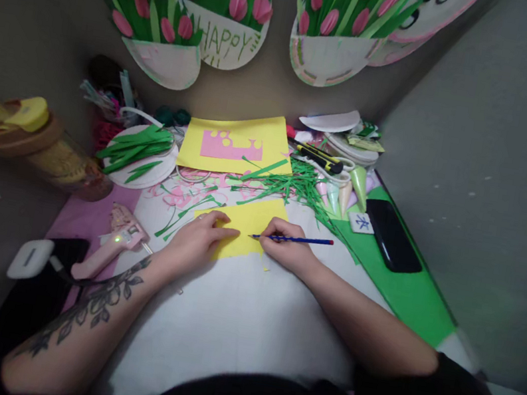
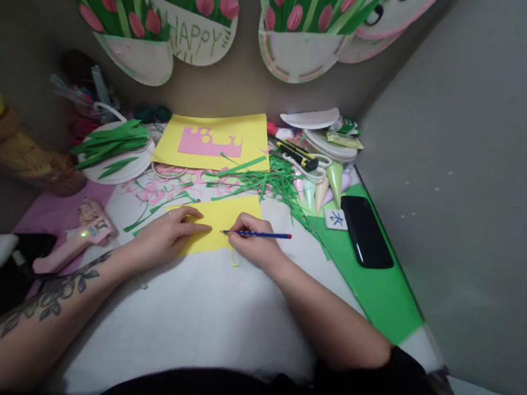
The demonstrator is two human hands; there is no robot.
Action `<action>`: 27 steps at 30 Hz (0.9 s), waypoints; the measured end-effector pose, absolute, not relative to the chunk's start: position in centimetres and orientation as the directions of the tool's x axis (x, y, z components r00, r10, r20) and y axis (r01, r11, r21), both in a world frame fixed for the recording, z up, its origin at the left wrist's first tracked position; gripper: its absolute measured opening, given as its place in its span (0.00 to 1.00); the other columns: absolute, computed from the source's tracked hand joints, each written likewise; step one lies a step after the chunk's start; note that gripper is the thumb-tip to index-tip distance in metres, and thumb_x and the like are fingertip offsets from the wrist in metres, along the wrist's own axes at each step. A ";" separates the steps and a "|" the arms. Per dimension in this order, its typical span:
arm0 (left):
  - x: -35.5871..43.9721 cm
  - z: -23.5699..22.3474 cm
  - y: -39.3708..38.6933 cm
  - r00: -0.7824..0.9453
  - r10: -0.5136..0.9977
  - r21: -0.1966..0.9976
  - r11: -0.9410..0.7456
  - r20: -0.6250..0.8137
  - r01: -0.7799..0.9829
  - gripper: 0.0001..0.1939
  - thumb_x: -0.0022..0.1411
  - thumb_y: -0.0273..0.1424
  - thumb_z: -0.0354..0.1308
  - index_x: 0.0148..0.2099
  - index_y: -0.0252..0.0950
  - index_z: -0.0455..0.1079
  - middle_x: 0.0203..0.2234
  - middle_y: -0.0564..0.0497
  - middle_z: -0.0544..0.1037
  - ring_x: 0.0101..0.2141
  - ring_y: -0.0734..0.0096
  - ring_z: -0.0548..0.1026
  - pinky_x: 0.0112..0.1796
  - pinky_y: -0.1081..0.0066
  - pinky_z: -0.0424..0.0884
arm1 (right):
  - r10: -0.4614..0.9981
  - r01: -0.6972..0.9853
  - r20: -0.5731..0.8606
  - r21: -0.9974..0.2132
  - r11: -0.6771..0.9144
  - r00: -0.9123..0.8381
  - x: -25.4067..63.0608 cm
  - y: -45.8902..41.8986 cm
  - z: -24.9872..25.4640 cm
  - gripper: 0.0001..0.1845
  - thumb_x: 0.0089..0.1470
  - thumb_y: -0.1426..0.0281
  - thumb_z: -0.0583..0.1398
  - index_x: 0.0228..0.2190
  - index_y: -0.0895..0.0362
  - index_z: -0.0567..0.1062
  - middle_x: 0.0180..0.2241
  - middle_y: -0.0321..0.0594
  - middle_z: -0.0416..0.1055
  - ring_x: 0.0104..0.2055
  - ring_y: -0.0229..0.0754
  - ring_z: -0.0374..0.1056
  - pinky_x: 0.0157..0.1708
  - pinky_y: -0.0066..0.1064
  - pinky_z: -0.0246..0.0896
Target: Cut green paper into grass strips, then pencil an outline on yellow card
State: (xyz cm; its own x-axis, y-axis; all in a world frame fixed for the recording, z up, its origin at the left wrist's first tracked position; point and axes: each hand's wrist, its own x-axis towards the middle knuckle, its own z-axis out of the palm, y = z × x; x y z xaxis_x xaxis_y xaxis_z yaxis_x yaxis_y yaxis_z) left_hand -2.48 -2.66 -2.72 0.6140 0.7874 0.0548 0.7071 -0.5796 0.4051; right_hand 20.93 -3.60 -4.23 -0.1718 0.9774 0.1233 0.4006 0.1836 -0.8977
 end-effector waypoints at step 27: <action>-2.6 -2.8 -2.6 0.616 0.785 0.408 -0.582 0.060 0.703 0.21 0.62 0.23 0.48 0.53 0.45 0.71 0.51 0.46 0.66 0.49 0.63 0.69 0.47 0.63 0.68 | 0.978 0.425 0.166 -0.882 0.206 -0.129 21.1 -3.7 -4.5 0.05 0.41 0.77 0.58 0.19 0.56 0.68 0.19 0.31 0.65 0.23 0.34 0.60 0.23 0.24 0.53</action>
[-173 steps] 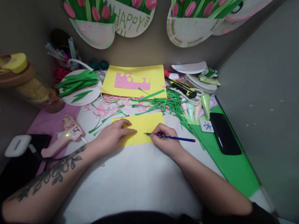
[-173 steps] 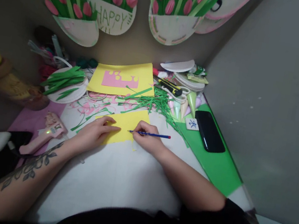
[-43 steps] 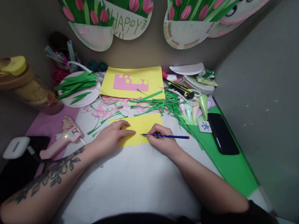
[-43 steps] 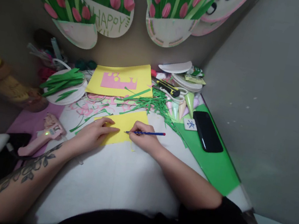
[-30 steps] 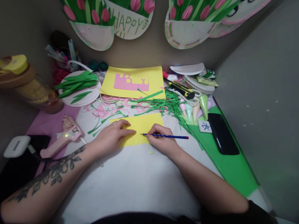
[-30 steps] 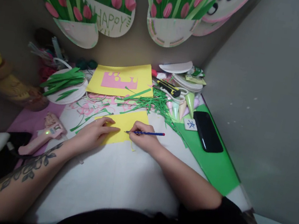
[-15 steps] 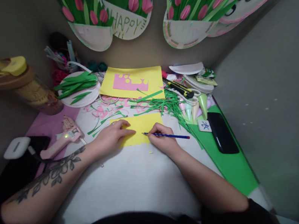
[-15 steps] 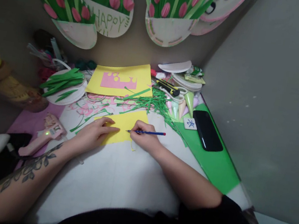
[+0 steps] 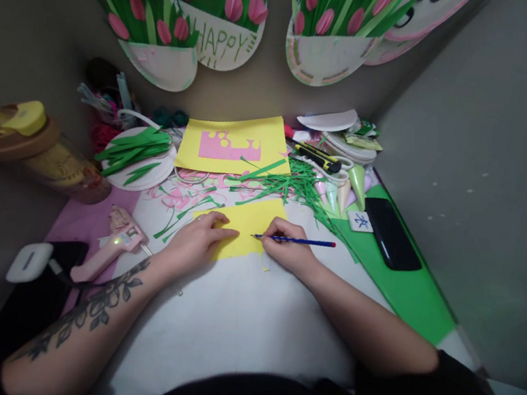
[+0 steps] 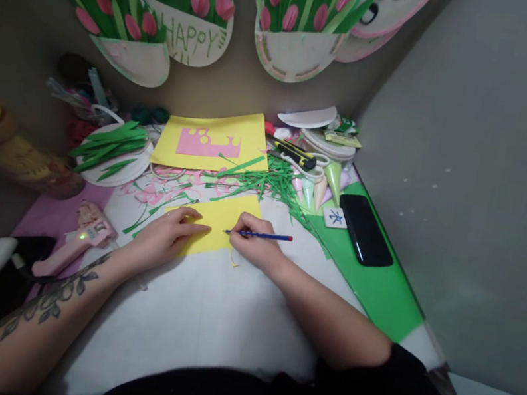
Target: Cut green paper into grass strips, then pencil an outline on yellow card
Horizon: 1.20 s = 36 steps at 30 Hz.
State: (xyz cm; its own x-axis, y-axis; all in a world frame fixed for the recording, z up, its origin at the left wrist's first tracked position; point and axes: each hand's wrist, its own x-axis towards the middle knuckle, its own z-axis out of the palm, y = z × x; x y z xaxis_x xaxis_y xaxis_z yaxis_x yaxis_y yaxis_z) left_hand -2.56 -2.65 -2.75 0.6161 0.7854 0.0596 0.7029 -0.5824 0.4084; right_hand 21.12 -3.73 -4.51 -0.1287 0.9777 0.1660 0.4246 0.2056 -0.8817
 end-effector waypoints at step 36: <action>-2.6 -2.8 -2.6 0.617 0.784 0.406 -0.585 0.063 0.702 0.20 0.63 0.24 0.48 0.53 0.47 0.71 0.51 0.46 0.66 0.48 0.64 0.69 0.48 0.63 0.68 | 0.979 0.449 0.156 -0.871 0.200 -0.135 21.1 -3.9 -4.1 0.06 0.41 0.76 0.57 0.18 0.56 0.65 0.19 0.30 0.63 0.23 0.34 0.59 0.23 0.25 0.52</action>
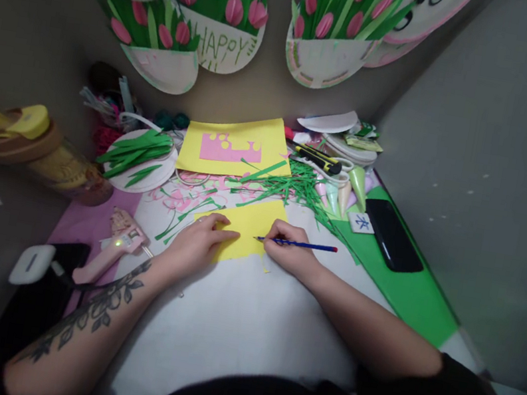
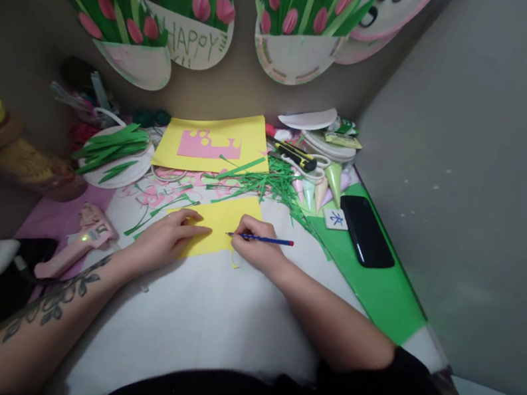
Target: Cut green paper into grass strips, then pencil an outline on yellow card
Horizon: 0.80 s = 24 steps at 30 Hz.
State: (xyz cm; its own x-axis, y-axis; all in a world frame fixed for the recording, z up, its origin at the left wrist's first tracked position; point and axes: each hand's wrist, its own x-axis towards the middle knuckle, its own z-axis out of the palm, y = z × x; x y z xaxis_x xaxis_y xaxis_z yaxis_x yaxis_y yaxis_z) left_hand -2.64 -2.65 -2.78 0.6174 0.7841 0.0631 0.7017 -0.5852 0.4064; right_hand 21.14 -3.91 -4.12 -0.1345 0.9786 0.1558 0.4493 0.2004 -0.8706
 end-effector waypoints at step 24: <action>-2.7 -2.9 -2.6 0.614 0.786 0.429 -0.578 0.067 0.694 0.19 0.64 0.26 0.48 0.52 0.47 0.71 0.51 0.46 0.67 0.48 0.63 0.70 0.47 0.63 0.68 | 0.988 0.376 0.121 -0.915 0.147 -0.092 21.6 -3.8 -4.2 0.06 0.39 0.76 0.57 0.18 0.55 0.64 0.18 0.30 0.62 0.22 0.34 0.56 0.22 0.25 0.50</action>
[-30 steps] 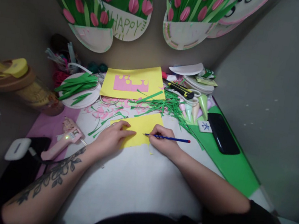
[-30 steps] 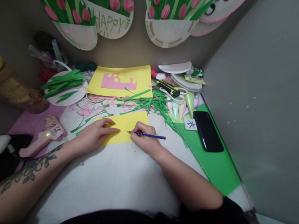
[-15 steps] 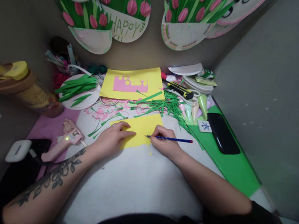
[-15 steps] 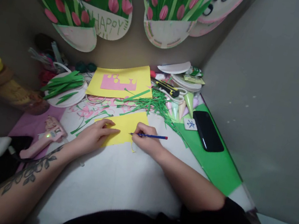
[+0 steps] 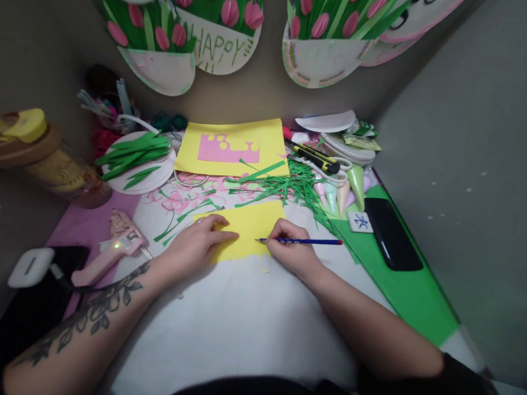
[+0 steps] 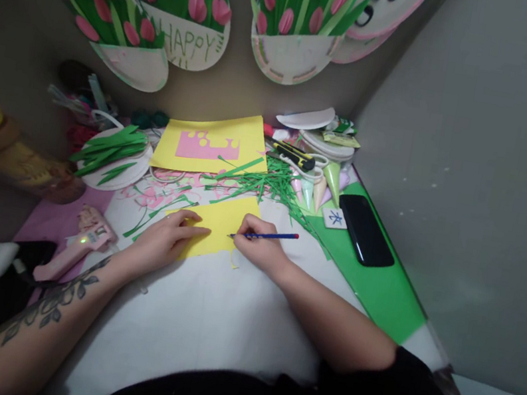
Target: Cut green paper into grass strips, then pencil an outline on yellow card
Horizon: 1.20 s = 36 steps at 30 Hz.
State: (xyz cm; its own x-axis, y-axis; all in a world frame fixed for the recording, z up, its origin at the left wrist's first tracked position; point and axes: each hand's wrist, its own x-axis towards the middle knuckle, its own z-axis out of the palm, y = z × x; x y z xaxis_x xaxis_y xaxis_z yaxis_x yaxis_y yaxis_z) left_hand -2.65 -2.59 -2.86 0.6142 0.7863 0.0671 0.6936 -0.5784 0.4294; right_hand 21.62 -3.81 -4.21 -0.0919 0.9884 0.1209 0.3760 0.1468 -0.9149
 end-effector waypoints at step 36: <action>-2.6 -2.7 -2.6 0.623 0.781 0.394 -0.585 0.039 0.709 0.20 0.63 0.24 0.48 0.53 0.46 0.71 0.52 0.45 0.66 0.49 0.62 0.69 0.48 0.63 0.68 | 0.987 0.299 0.074 -0.948 0.114 -0.141 21.8 -3.8 -4.1 0.07 0.37 0.75 0.57 0.15 0.56 0.62 0.16 0.29 0.59 0.21 0.32 0.52 0.21 0.25 0.47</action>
